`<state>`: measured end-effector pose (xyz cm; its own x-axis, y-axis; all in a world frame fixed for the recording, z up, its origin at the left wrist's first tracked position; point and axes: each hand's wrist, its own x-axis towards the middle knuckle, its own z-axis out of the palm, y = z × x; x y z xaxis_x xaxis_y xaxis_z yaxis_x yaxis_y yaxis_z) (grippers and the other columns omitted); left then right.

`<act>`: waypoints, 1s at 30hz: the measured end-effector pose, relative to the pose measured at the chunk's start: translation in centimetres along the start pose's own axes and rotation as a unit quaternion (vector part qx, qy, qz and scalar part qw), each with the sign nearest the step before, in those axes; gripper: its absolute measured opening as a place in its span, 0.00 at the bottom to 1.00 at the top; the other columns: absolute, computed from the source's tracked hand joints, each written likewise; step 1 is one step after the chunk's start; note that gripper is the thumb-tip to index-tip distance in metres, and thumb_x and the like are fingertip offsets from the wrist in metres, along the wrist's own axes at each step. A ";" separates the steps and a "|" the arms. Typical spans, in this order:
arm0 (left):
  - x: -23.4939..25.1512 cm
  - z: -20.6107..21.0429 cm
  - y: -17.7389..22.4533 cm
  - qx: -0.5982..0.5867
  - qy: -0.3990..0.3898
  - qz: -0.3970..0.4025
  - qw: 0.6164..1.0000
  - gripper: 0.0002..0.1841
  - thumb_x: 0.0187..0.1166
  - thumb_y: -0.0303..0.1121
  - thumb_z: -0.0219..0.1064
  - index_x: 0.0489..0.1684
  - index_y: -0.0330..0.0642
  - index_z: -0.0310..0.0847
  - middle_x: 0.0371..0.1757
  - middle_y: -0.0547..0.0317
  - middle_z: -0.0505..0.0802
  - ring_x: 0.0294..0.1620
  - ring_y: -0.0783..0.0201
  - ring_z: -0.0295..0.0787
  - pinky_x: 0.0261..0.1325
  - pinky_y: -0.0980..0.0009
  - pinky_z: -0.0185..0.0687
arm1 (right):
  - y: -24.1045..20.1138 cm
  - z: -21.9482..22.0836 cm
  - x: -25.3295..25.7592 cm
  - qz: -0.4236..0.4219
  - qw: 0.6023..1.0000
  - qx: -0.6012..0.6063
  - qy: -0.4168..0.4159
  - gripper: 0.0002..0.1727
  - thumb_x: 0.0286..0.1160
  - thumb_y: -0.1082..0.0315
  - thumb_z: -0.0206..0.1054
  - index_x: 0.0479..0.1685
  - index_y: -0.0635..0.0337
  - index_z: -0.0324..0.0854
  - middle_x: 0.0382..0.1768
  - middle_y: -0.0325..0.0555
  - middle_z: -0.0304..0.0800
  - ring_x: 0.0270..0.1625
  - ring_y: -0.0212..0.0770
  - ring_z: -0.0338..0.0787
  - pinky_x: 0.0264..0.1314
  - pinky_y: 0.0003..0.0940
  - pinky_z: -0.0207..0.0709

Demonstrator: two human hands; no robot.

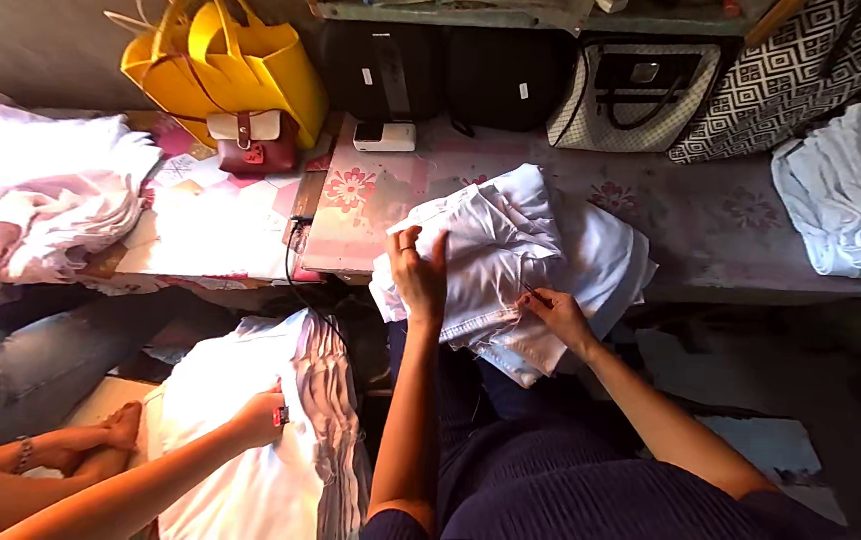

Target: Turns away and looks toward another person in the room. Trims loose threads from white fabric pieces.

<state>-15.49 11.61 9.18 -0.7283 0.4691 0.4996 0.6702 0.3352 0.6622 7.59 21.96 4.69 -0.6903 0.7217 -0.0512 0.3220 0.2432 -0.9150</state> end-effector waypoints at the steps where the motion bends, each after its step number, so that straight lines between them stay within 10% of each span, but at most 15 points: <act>1: 0.0 0.4 0.2 -0.001 -0.045 -0.006 0.999 0.26 0.78 0.45 0.74 0.59 0.28 0.82 0.60 0.33 0.87 0.59 0.39 0.86 0.60 0.46 0.83 | 0.0 0.1 0.3 0.015 1.000 0.004 0.002 0.14 0.84 0.65 0.65 0.45 0.70 0.89 0.36 0.44 0.91 0.36 0.21 0.83 0.46 0.20 0.77; 5: 1.4 1.4 -3.1 -0.090 -0.086 0.006 0.992 0.12 0.79 0.34 0.73 0.41 0.29 0.87 0.42 0.39 0.91 0.44 0.45 0.89 0.52 0.46 0.83 | 0.1 -0.2 0.7 0.026 0.999 0.030 -0.001 0.14 0.83 0.63 0.66 0.39 0.68 0.88 0.29 0.36 0.87 0.27 0.18 0.75 0.35 0.18 0.71; 8: 1.7 -1.6 -6.5 -0.191 -0.095 -0.121 0.969 0.12 0.83 0.35 0.69 0.45 0.32 0.89 0.36 0.52 0.93 0.32 0.66 0.88 0.43 0.62 0.87 | 0.5 -1.4 -0.5 0.044 0.997 0.062 0.011 0.13 0.82 0.62 0.66 0.41 0.64 0.89 0.25 0.30 0.81 0.22 0.18 0.70 0.28 0.19 0.67; 14: -6.5 -7.8 -10.1 -0.077 -0.052 -0.298 0.950 0.11 0.86 0.29 0.63 0.46 0.27 0.87 0.28 0.56 0.92 0.22 0.73 0.87 0.31 0.74 0.86 | 0.0 -3.5 -2.4 0.105 0.979 0.173 0.026 0.07 0.83 0.66 0.65 0.41 0.58 0.86 0.19 0.22 0.76 0.15 0.16 0.62 0.18 0.16 0.57; 19: -3.9 -4.9 -2.4 -0.059 -0.026 -0.099 0.993 0.11 0.79 0.27 0.69 0.42 0.22 0.87 0.37 0.38 0.93 0.37 0.55 0.92 0.47 0.58 0.88 | -2.1 -2.3 -1.2 0.103 0.982 0.156 -0.013 0.09 0.84 0.65 0.64 0.43 0.61 0.86 0.18 0.24 0.72 0.15 0.18 0.63 0.19 0.16 0.59; 24: 3.6 2.5 1.4 -0.034 -0.151 -0.047 0.987 0.26 0.79 0.42 0.73 0.60 0.24 0.81 0.61 0.28 0.86 0.58 0.34 0.86 0.59 0.39 0.81 | -4.4 -0.8 -1.6 0.051 0.988 0.148 -0.001 0.08 0.82 0.66 0.65 0.41 0.59 0.88 0.22 0.24 0.77 0.18 0.17 0.66 0.22 0.16 0.62; 28: 6.1 5.1 -0.9 -0.060 -0.162 -0.056 0.983 0.14 0.79 0.33 0.70 0.40 0.26 0.88 0.45 0.35 0.92 0.52 0.41 0.90 0.62 0.42 0.79 | -2.8 -1.1 -3.6 0.059 0.993 0.105 -0.012 0.11 0.82 0.62 0.66 0.40 0.60 0.88 0.23 0.25 0.77 0.20 0.17 0.67 0.25 0.17 0.63; 30: 5.7 3.7 -3.2 -0.184 -0.129 -0.115 0.968 0.13 0.79 0.33 0.71 0.42 0.28 0.89 0.36 0.48 0.94 0.37 0.60 0.90 0.49 0.58 0.85 | -1.6 -1.7 -4.2 0.077 0.990 0.117 -0.014 0.10 0.82 0.63 0.66 0.40 0.59 0.88 0.20 0.24 0.74 0.18 0.17 0.65 0.23 0.17 0.62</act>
<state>-21.21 16.22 7.83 -0.7603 0.6208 0.1910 0.3637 0.1632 0.9171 11.11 19.66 7.03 -0.6635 0.7196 -0.2048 0.2684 -0.0265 -0.9629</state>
